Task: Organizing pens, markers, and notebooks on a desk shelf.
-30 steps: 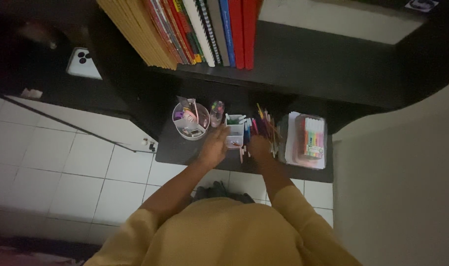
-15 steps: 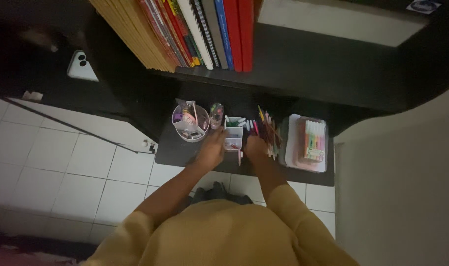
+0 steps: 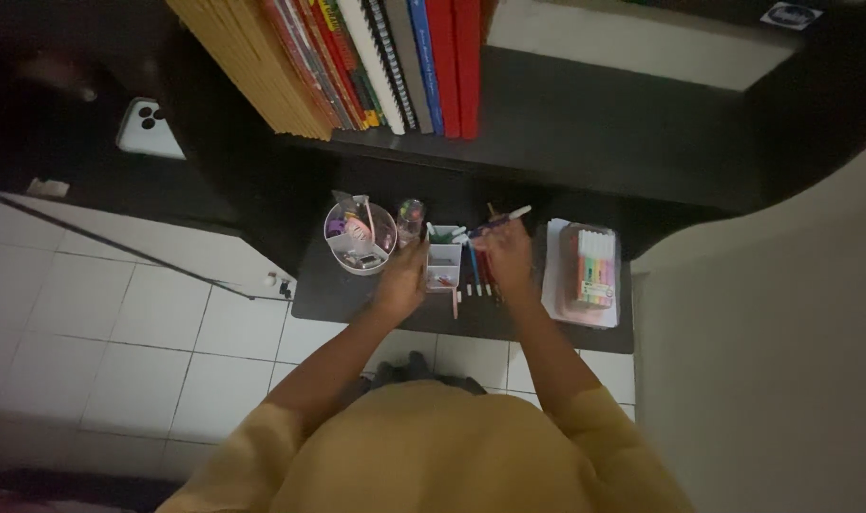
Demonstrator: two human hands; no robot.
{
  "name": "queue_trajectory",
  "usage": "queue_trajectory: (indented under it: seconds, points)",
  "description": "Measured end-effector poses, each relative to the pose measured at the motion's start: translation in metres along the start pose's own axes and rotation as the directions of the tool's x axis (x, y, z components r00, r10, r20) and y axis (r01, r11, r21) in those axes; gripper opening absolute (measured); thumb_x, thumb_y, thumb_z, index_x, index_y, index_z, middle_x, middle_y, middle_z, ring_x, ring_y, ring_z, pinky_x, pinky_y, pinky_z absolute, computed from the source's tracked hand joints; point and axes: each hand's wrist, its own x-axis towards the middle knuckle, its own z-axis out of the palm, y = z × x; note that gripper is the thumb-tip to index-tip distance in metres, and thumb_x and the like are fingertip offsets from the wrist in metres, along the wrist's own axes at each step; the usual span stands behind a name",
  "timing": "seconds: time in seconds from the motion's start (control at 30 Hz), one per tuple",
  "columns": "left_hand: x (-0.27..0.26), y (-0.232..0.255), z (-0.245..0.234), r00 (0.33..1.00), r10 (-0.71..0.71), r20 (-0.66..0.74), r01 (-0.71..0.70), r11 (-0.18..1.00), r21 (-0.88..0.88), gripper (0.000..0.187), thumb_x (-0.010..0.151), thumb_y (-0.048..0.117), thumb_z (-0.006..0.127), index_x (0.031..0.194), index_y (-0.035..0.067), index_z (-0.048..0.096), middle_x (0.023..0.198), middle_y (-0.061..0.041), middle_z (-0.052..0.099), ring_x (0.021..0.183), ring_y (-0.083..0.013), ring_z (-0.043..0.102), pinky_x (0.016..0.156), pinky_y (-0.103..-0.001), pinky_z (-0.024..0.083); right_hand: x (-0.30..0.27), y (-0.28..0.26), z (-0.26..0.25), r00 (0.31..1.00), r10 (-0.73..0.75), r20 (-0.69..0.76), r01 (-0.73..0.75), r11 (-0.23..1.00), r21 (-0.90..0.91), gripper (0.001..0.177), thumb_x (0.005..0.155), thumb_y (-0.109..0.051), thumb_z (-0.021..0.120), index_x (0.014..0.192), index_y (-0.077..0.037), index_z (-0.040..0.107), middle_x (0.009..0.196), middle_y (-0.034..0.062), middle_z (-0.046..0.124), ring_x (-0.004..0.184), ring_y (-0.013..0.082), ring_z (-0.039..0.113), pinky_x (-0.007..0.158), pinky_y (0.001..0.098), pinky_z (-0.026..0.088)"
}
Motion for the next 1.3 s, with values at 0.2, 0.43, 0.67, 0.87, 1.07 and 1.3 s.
queue_trajectory:
  seconds: [0.2, 0.43, 0.67, 0.87, 1.07, 1.3]
  points:
    - [0.002, 0.01, -0.01, 0.999, -0.025, -0.044, 0.023, 0.999, -0.043, 0.06, 0.083, -0.001, 0.063, 0.142, -0.002, 0.053, 0.139, -0.03, 0.055, 0.122, -0.0501, 0.055, 0.103, -0.055, 0.045, 0.0, 0.0, 0.034, 0.974, -0.112, 0.198, 0.167, 0.943, -0.287, 0.02, 0.098, -0.006, 0.067, 0.116, 0.002, 0.059, 0.092, 0.0107, 0.074, 0.083, 0.0219, 0.075, 0.074, 0.0328, 0.06]
    - [-0.002, 0.001, -0.004, 0.999, -0.045, -0.002, 0.045, 0.998, -0.052, 0.066, 0.081, -0.005, 0.061, 0.146, -0.001, 0.051, 0.135, -0.027, 0.057, 0.121, -0.0464, 0.058, 0.102, -0.053, 0.049, 0.007, 0.014, 0.046, 0.953, -0.15, 0.264, 0.299, 0.617, -0.728, 0.023, 0.092, -0.014, 0.074, 0.108, 0.003, 0.07, 0.089, 0.0177, 0.075, 0.076, 0.0282, 0.074, 0.069, 0.0386, 0.055]
    - [0.001, 0.007, -0.01, 0.998, -0.055, -0.015, 0.054, 0.996, -0.065, 0.068, 0.078, -0.005, 0.062, 0.145, -0.003, 0.049, 0.141, -0.032, 0.053, 0.117, -0.0497, 0.056, 0.1, -0.056, 0.046, 0.005, 0.007, 0.033, 0.88, -0.35, 0.32, 0.457, 0.445, -0.77, 0.029, 0.09, -0.019, 0.075, 0.111, 0.0, 0.073, 0.103, 0.0209, 0.075, 0.088, 0.0348, 0.072, 0.077, 0.0432, 0.057]
    - [-0.004, 0.001, 0.004, 0.997, 0.017, -0.075, -0.017, 1.0, 0.0, 0.06, 0.081, -0.002, 0.06, 0.14, -0.004, 0.054, 0.141, -0.029, 0.056, 0.127, -0.0479, 0.055, 0.11, -0.054, 0.043, 0.014, 0.031, -0.028, 0.971, -0.222, 0.094, 0.228, 0.723, -0.653, 0.023, 0.1, -0.019, 0.061, 0.112, -0.001, 0.07, 0.101, 0.0189, 0.073, 0.093, 0.0365, 0.071, 0.085, 0.0461, 0.056]
    - [-0.006, -0.009, 0.02, 1.0, 0.008, -0.028, -0.009, 0.998, -0.055, 0.059, 0.08, -0.001, 0.058, 0.139, -0.004, 0.054, 0.145, -0.028, 0.053, 0.134, -0.0462, 0.051, 0.111, -0.052, 0.041, 0.003, 0.113, -0.066, 0.869, -0.37, 0.329, 0.423, 0.21, -0.881, 0.013, 0.077, -0.018, 0.067, 0.087, -0.014, 0.072, 0.097, 0.0165, 0.073, 0.094, 0.043, 0.07, 0.083, 0.0526, 0.055]
    - [-0.01, 0.002, 0.01, 0.999, -0.032, 0.039, 0.035, 0.995, -0.094, 0.055, 0.086, 0.0, 0.058, 0.141, -0.002, 0.053, 0.148, -0.029, 0.051, 0.132, -0.0464, 0.051, 0.11, -0.052, 0.041, 0.001, 0.153, -0.069, 0.947, 0.319, 0.042, 0.051, -0.022, -0.998, 0.026, 0.088, -0.025, 0.069, 0.098, -0.003, 0.077, 0.101, 0.0276, 0.074, 0.094, 0.0435, 0.073, 0.084, 0.0536, 0.059]
